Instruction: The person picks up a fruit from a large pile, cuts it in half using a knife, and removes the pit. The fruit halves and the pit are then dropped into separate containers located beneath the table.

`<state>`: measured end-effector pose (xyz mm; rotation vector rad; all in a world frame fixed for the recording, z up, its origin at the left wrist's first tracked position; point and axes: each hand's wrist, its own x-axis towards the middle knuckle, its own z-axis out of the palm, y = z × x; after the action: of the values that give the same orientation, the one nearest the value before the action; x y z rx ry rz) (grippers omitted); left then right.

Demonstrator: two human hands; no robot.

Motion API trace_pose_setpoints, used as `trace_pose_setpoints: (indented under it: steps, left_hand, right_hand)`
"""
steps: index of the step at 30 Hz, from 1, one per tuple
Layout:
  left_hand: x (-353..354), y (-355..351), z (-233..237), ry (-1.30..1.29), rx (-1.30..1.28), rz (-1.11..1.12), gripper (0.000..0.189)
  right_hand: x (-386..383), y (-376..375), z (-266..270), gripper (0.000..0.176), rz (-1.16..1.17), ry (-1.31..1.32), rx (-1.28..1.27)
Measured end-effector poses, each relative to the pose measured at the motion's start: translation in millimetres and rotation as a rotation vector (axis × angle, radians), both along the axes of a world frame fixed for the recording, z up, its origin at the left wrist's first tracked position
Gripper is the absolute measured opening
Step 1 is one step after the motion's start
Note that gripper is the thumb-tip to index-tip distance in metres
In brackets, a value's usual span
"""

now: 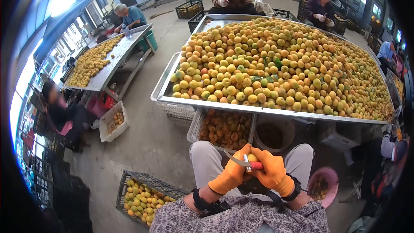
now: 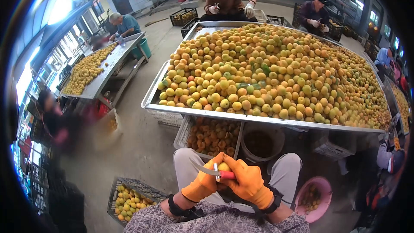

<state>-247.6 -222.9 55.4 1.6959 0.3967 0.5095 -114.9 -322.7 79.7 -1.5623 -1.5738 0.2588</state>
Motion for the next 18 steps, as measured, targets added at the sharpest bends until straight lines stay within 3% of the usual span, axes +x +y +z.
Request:
trace_pose_setpoints:
  steps: [2, 4, 6, 8, 14, 16, 18]
  left_hand:
    - [1.9, 0.6, 1.7, -0.052, 0.079, -0.001, 0.029]
    - [1.0, -0.1, -3.2, 0.105, -0.224, 0.034, 0.026]
    - [4.3, -3.1, -6.6, 0.015, -0.332, 0.054, 0.018]
    - [12.6, -5.1, -12.1, -0.307, 0.601, 0.411, 0.018]
    - [3.5, -17.0, -15.4, -0.25, 0.744, 0.493, 0.026]
    - [-1.8, -18.9, -29.4, -0.14, 0.727, 0.521, 0.045]
    - [1.8, -17.4, -27.1, -0.186, 0.713, 0.527, 0.034]
  right_hand:
    - [-2.1, -0.8, -1.2, 0.053, 0.006, 0.015, -0.013]
    - [-7.9, -1.8, -7.6, 0.047, -0.002, 0.044, -0.028]
    - [-12.7, 2.9, -18.7, 0.05, 0.004, 0.342, 0.06]
    - [-16.4, 0.6, -14.9, 0.046, 0.003, 0.41, 0.019]
    - [-34.6, 2.0, -18.4, 0.04, -0.026, 0.568, 0.105]
    - [-37.9, 3.5, -20.7, 0.038, -0.034, 0.626, 0.101]
    - [-41.3, 6.9, -26.1, 0.036, -0.06, 0.634, 0.128]
